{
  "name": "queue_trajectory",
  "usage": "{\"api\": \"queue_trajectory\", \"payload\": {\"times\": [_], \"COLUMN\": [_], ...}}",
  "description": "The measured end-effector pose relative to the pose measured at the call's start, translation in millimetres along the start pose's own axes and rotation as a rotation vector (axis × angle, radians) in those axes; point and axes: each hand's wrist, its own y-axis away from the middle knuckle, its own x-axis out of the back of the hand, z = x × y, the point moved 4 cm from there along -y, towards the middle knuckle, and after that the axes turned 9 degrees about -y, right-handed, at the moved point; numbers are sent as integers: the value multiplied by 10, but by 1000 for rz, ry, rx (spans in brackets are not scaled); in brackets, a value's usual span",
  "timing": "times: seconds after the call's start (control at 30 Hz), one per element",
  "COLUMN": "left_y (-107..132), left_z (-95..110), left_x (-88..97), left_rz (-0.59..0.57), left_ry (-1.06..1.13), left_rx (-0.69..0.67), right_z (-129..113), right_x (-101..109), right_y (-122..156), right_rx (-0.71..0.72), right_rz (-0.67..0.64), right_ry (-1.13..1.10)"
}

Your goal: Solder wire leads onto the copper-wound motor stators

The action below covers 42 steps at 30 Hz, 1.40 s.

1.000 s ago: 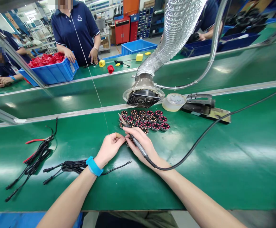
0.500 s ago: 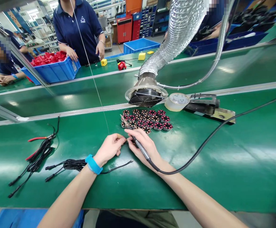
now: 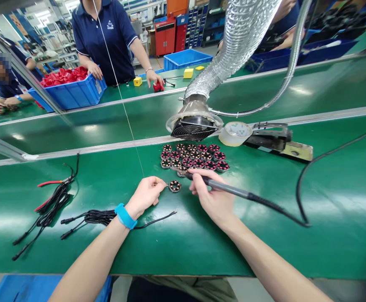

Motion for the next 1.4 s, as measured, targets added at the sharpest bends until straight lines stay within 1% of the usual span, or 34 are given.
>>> {"api": "queue_trajectory", "payload": {"times": [0.07,0.23,0.4,0.7,1.03,1.2,1.3,1.4], "left_y": [3,3,9,11,15,16,15,12], "left_z": [4,0,10,21,26,25,16,7], "left_x": [0,1,0,-1,-2,-5,-2,3], "left_rz": [-4,-14,-22,-22,-25,-30,-32,-34], "left_ry": [-5,-9,-9,-16,-27,-15,-21,-14], "left_rx": [8,21,16,25,20,25,19,14], "right_z": [-13,-98,-156,-138,-75,-38,-34,-40], "right_x": [44,50,15,-17,-26,3,22,29], "right_y": [19,59,58,63,70,76,70,69], "right_rx": [16,146,179,138,44,-9,-11,3], "right_rz": [20,3,-36,-58,-66,-20,6,2], "right_ry": [-19,21,35,18,-36,-93,-104,-83]}}
